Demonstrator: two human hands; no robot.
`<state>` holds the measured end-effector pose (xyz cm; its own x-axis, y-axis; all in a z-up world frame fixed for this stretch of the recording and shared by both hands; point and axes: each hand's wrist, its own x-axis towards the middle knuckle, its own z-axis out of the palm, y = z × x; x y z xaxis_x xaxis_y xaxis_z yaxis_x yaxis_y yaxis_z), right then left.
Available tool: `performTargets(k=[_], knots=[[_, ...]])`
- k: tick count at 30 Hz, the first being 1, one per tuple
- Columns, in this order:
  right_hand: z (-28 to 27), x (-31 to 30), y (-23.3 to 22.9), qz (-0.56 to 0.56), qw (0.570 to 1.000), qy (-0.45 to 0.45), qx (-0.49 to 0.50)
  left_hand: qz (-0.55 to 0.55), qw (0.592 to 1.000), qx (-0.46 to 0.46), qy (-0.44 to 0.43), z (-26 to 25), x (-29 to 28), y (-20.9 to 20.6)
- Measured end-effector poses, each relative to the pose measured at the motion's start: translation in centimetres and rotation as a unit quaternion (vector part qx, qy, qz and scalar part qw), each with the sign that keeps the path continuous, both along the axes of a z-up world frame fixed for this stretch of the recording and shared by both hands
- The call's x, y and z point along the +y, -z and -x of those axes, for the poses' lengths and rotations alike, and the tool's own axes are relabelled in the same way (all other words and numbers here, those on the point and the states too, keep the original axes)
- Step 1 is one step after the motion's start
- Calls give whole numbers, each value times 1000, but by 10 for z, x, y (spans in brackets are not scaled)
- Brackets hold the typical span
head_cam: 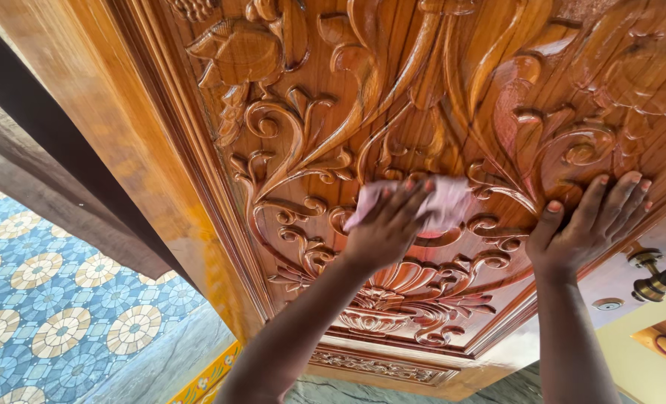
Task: The person wipes the surface of a carved wooden door with a pink cloth, moving methodically across the carved panels and around the door handle. The person uses both hands to reach different areas of the door, ensuring coverage of the intricate carvings.
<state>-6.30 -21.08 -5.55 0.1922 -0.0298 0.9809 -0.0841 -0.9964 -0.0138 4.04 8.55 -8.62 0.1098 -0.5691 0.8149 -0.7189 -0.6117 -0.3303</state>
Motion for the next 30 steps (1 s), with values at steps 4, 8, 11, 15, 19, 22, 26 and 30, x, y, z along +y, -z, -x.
performTargets(k=[4, 8, 11, 15, 19, 22, 26, 30], knots=[[1, 2, -1, -4, 1000, -4, -5, -39, 999, 7, 17, 5, 17, 70], [2, 3, -1, -7, 1000, 3, 0, -76, 996, -38, -2, 4, 33, 88], [2, 4, -2, -8, 1000, 3, 5, -49, 995, -88, -16, -9, 27, 54], [3, 5, -3, -13, 1000, 2, 10, -22, 999, -29, -39, -21, 26, -25], [3, 4, -3, -12, 1000, 6, 11, 86, 990, -94, -58, -20, 22, -93], [3, 3, -3, -13, 1000, 6, 10, 112, 978, -159, -76, -20, 5, -121], [2, 1, -1, -11, 1000, -2, 7, 4, 999, -50, -13, -7, -24, -106], [1, -2, 0, -12, 1000, -7, 6, -57, 998, -10, 6, 13, -39, -43]])
